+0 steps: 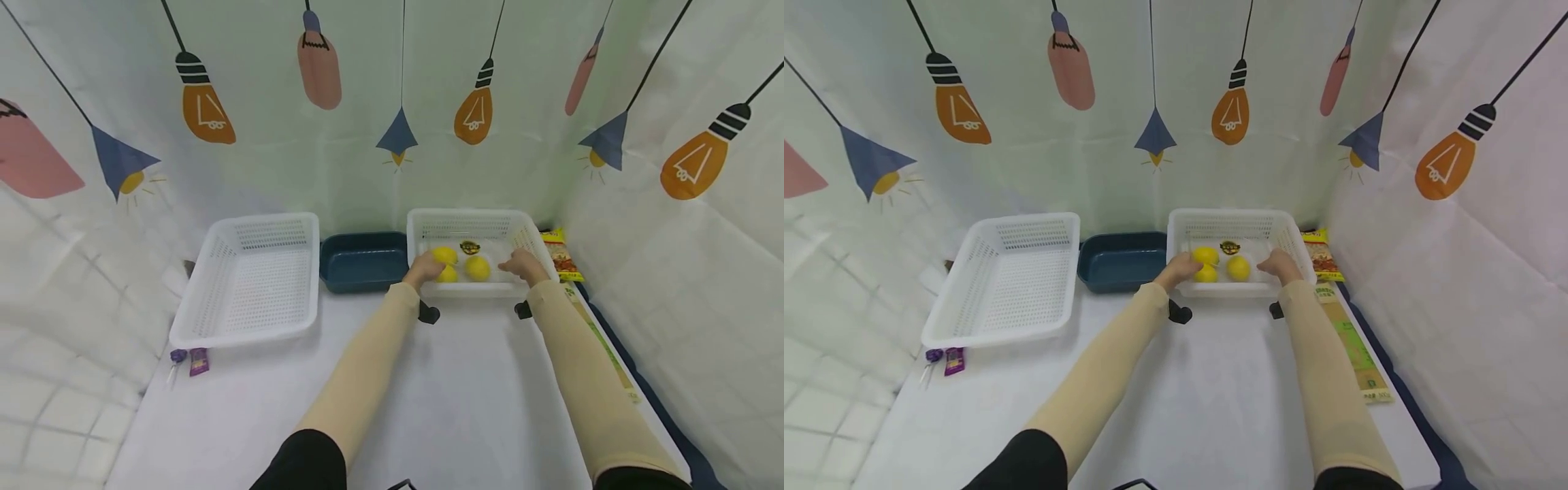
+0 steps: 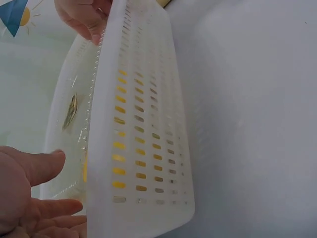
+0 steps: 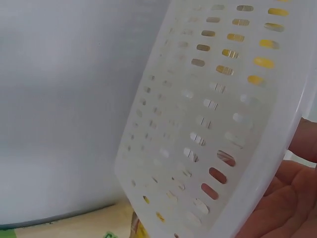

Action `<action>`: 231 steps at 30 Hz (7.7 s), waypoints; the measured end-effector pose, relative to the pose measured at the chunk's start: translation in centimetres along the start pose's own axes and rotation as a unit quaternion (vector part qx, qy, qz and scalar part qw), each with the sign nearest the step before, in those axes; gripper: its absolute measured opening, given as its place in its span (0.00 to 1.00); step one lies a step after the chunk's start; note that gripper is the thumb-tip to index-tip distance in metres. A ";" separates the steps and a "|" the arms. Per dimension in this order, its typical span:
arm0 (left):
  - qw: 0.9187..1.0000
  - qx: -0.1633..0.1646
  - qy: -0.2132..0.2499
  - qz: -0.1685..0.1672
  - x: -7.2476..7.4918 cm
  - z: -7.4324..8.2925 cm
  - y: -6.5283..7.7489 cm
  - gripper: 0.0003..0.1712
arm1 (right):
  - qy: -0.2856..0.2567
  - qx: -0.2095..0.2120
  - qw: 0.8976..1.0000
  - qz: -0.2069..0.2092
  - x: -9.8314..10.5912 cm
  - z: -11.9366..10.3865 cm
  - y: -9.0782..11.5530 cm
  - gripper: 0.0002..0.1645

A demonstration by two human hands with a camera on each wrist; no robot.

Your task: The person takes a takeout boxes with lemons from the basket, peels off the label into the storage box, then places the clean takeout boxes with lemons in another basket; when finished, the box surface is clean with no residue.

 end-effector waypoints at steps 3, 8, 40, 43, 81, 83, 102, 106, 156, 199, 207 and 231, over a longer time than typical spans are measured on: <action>1.000 0.004 -0.012 0.008 -0.3 0.2 0.1 0.25 | -0.001 0.001 1.000 -0.002 0.1 0.3 -0.3 0.41; 0.999 0.017 -0.023 0.027 -0.5 0.3 0.4 0.26 | -0.004 0.005 1.000 -0.015 0.1 0.6 -0.8 0.41; 0.986 -0.018 0.073 0.151 0.7 -0.2 1.5 0.26 | 0.002 0.072 0.996 0.047 2.5 0.8 1.3 0.43; 0.983 -0.035 0.078 0.163 1.5 -0.1 1.9 0.27 | -0.005 0.081 0.995 0.057 2.9 0.1 2.2 0.44; 0.963 -0.066 0.079 0.250 10.4 -11.1 20.2 0.29 | -0.054 0.220 0.973 0.054 -7.1 -5.4 17.3 0.63; 0.963 -0.052 0.086 0.249 10.0 -12.4 21.4 0.30 | -0.047 0.224 0.972 0.058 -8.2 -5.5 17.7 0.61; 0.965 0.039 0.089 0.244 6.5 -20.1 23.8 0.29 | -0.015 0.257 0.966 0.038 -16.2 -5.2 16.5 0.56; 0.967 0.034 0.078 0.242 5.7 -20.5 23.0 0.28 | -0.009 0.239 0.971 0.026 -16.9 -4.5 15.9 0.56; 0.973 0.069 0.085 0.202 5.0 -21.1 22.2 0.32 | 0.118 0.457 0.833 -0.287 -17.2 -21.3 9.8 0.23; 0.971 0.070 0.102 0.206 4.7 -21.4 22.0 0.33 | 0.288 0.489 0.788 -0.237 -20.5 -20.0 10.0 0.13; 0.970 0.070 0.105 0.209 4.8 -21.6 21.8 0.33 | 0.294 0.487 0.788 -0.234 -20.5 -20.2 10.4 0.12; 0.971 0.067 0.104 0.205 4.7 -21.7 21.8 0.33 | 0.265 0.501 0.797 -0.210 -20.2 -19.3 10.5 0.11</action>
Point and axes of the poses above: each hand's wrist, its own y-axis away from the middle knuckle, its own x-axis out of the back of the hand, z = x × y, the point moved 6 cm from there along -y, towards the middle knuckle, and after that the axes turned 1 degree about x, right-handed, at the moved point
